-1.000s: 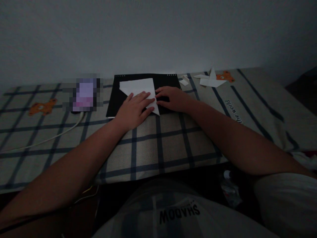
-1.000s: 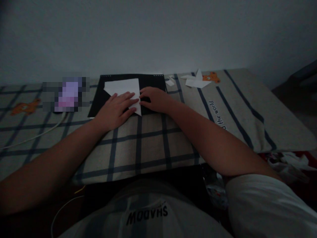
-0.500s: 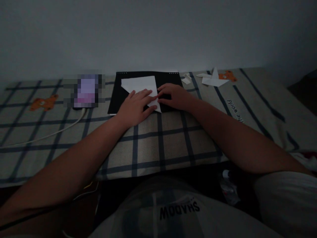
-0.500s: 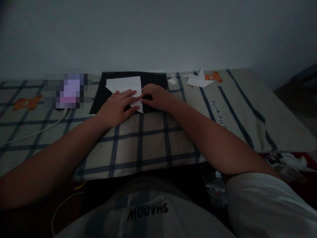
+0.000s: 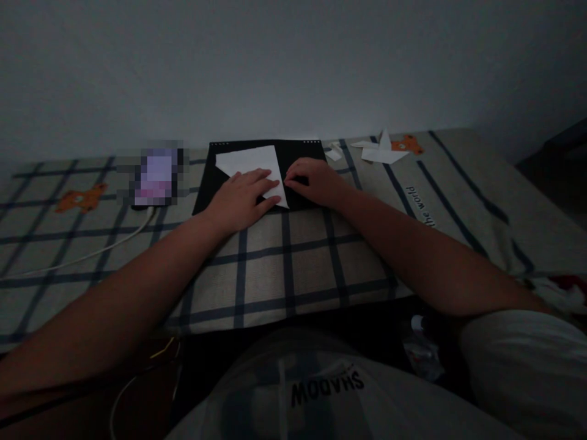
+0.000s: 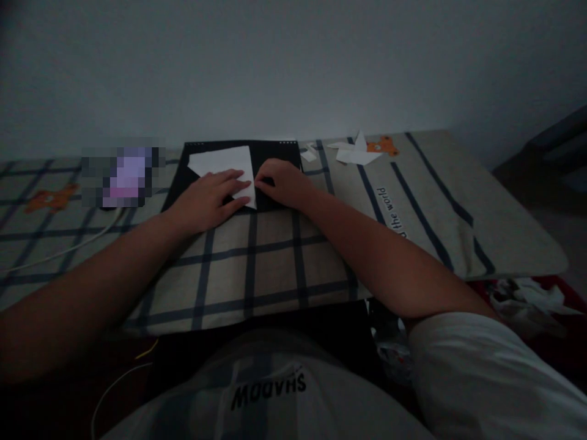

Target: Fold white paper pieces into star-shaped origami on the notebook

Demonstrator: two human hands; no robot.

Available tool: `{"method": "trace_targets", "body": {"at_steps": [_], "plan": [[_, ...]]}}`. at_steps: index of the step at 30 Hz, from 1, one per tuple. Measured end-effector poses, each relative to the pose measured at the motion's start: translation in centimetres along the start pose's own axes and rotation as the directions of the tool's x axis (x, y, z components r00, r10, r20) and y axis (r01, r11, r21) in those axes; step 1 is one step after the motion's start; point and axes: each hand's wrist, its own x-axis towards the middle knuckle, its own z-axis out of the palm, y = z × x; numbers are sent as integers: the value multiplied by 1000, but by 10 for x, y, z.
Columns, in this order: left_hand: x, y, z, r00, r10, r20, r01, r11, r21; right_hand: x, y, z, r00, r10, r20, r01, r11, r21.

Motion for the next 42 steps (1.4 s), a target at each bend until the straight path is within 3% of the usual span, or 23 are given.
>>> {"method": "trace_targets", "body": {"at_steps": [18,42], "plan": [[0,5,6,996,-59,-61,55,997,-59,1,3,5,997,-32,71,33,999,-5],[-1,1,11,999,-49,-24,48,997,-57,-4,3,-9,981,-78,175,65,995,81]]}}
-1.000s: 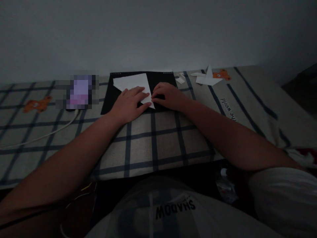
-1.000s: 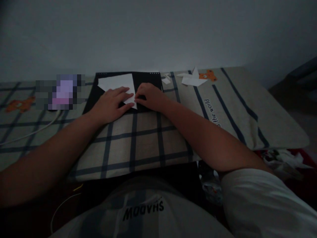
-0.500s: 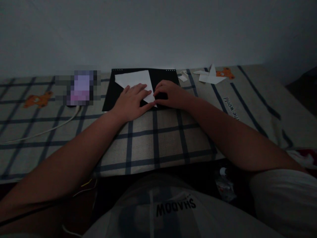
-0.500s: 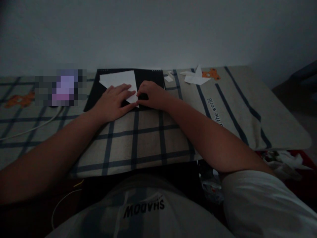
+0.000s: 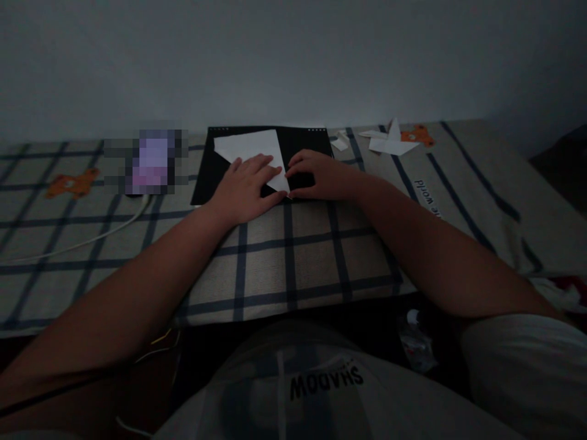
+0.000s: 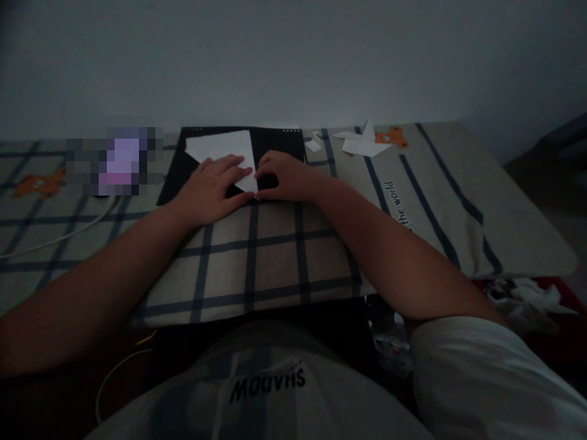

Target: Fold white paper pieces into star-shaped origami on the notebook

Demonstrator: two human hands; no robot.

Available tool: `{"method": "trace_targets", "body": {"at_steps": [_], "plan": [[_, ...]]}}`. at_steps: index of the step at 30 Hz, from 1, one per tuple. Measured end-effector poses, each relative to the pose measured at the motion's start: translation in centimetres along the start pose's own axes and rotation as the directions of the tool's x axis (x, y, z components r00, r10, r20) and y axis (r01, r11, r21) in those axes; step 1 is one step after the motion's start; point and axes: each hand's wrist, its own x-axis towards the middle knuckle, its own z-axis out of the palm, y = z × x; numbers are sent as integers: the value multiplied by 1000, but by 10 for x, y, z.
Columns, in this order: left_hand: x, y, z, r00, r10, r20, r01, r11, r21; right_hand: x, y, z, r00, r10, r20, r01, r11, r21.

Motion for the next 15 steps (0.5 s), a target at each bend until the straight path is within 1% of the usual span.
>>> {"method": "trace_targets", "body": {"at_steps": [10,15], "plan": [[1,1,-1,1000,-5,3,5,1000,-6,0,-3,0,1000,27,6,-27,1000,-16],[0,0,0,1000,7,-4,-7,1000,10,-2,-2,4,1000,7,-15,-8,1000,-22]]}}
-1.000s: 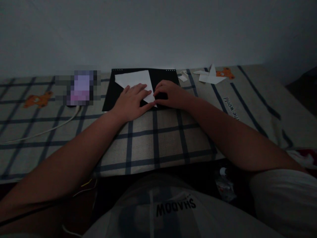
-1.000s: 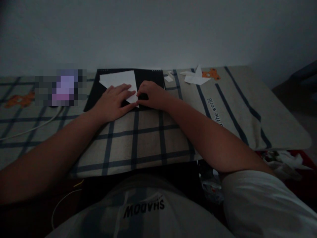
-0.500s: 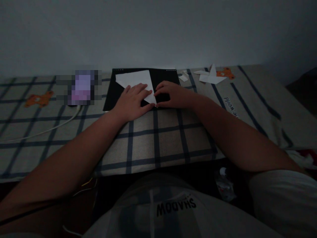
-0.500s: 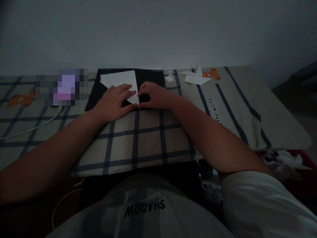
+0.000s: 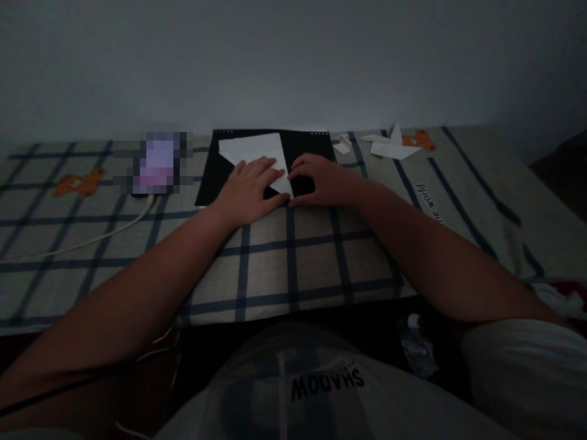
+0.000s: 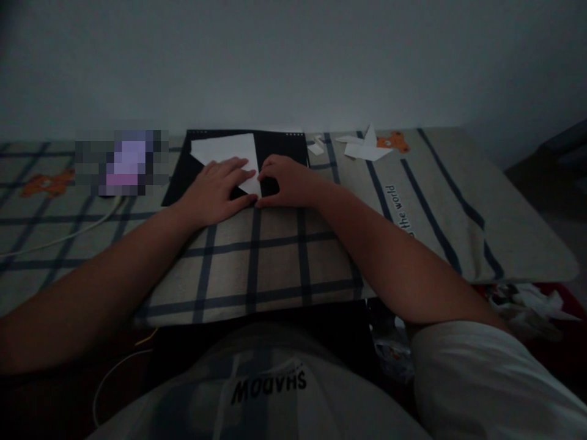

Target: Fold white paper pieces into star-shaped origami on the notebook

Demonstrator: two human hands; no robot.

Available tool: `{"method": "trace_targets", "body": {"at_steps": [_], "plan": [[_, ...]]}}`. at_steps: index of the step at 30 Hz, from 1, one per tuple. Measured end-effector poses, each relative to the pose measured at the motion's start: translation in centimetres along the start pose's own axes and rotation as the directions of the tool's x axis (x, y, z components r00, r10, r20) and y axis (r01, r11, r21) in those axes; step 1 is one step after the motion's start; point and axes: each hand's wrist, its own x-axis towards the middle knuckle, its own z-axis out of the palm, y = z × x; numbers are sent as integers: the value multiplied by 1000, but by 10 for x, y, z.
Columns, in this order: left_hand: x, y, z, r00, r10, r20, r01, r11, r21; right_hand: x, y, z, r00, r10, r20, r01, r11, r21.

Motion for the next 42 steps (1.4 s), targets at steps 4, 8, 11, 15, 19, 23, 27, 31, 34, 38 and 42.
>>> {"method": "trace_targets", "body": {"at_steps": [4,8,11,15,19,23,27,31,34,38,42], "plan": [[-1,2,-1,1000,-2,-1,2,1000,11,1,0,2,1000,6,-30,-6,1000,-2],[-1,3,-2,1000,-16,15,16,1000,23,1,-2,2,1000,12,-12,-12,1000,-16],[-1,3,-2,1000,-17,22,16,999,33,1,-3,1,1000,2,0,-2,1000,-23],[-1,1,-1,1000,-12,14,12,999,30,-2,-2,1,1000,-27,-9,27,998,-53],[-2,-1,1,1000,12,2,-12,1000,29,-3,0,2,988,-143,-56,140,988,-59],[-2,-2,2,999,35,-6,-35,999,29,-3,-1,3,978,-204,-46,203,979,-24],[-2,-1,2,1000,24,-17,-23,1000,21,-1,-6,4,982,-183,-37,182,983,-34],[0,0,0,1000,10,14,-10,1000,18,2,-8,4,984,-177,-26,176,984,-35],[0,2,-1,999,-8,33,7,999,32,3,-8,4,986,-163,-18,162,986,-25],[0,3,-2,1000,-12,27,11,999,41,3,-7,2,988,-151,16,151,988,8],[0,3,-2,1000,-5,13,4,999,40,3,-8,-1,987,-153,52,153,988,4]]}}
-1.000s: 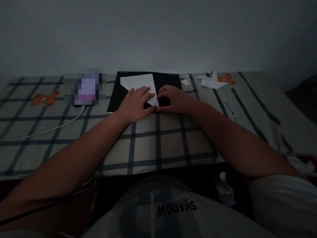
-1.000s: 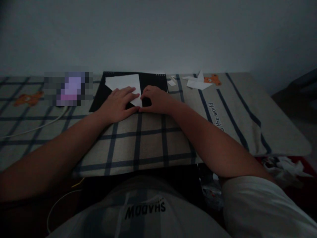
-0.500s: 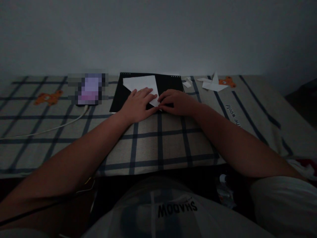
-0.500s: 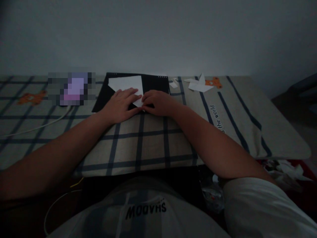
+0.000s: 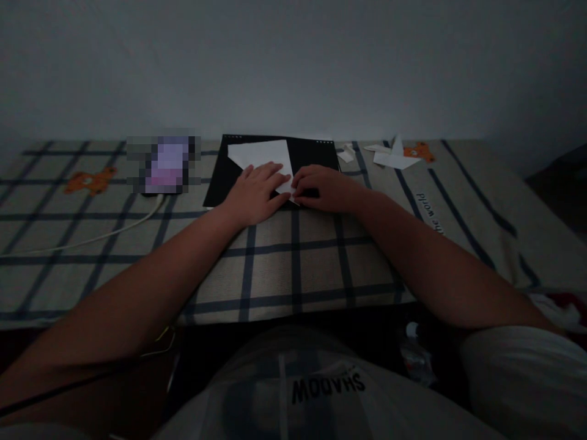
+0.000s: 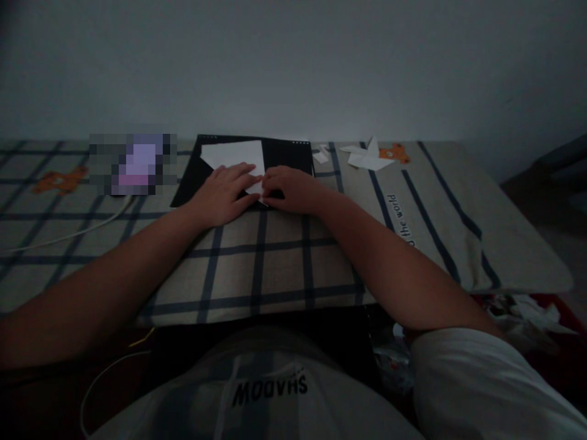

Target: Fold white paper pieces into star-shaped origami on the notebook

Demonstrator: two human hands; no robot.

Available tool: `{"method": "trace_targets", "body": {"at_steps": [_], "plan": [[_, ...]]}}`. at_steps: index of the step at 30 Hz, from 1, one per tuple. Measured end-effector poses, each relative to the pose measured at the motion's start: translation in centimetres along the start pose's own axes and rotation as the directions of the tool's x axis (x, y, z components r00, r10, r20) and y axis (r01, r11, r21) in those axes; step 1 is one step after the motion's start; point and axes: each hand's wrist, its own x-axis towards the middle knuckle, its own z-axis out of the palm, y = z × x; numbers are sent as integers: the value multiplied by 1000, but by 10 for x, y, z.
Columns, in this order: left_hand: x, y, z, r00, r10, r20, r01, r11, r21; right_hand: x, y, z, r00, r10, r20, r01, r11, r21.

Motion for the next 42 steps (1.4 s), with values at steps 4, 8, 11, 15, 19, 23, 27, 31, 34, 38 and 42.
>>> {"method": "trace_targets", "body": {"at_steps": [4,8,11,15,19,23,27,31,34,38,42], "plan": [[1,-2,0,1000,17,0,-17,1000,-3,-1,-1,-2,1000,-15,7,15,1000,-6],[1,-4,2,1000,14,4,-14,1000,-8,-4,-7,-5,999,-36,24,37,997,-62],[1,-5,3,1000,27,-2,-27,1000,-9,-6,-13,-7,997,-50,53,57,988,-145],[1,-6,3,999,37,-10,-38,999,-27,-5,-17,-7,995,-83,53,92,974,-208],[1,-4,3,1000,15,-8,-16,1000,-25,-4,-20,-9,996,-53,73,66,980,-187],[1,-3,3,1000,19,-9,-20,999,-35,-4,-24,-15,991,-33,129,52,988,-147],[1,-3,2,1000,20,-3,-20,999,-37,-6,-26,-23,985,-62,159,78,993,-92],[1,-3,3,1000,14,-11,-14,999,-44,-8,-24,-23,986,-65,151,75,995,-64],[0,-4,3,1000,22,-14,-22,999,-38,-8,-23,-18,991,-48,129,62,993,-102],[0,-4,3,1000,13,-7,-14,999,-32,-5,-26,-12,991,-33,129,60,977,-206],[1,-4,3,1000,17,-11,-18,999,-41,-4,-29,-13,991,-41,129,72,967,-244]]}}
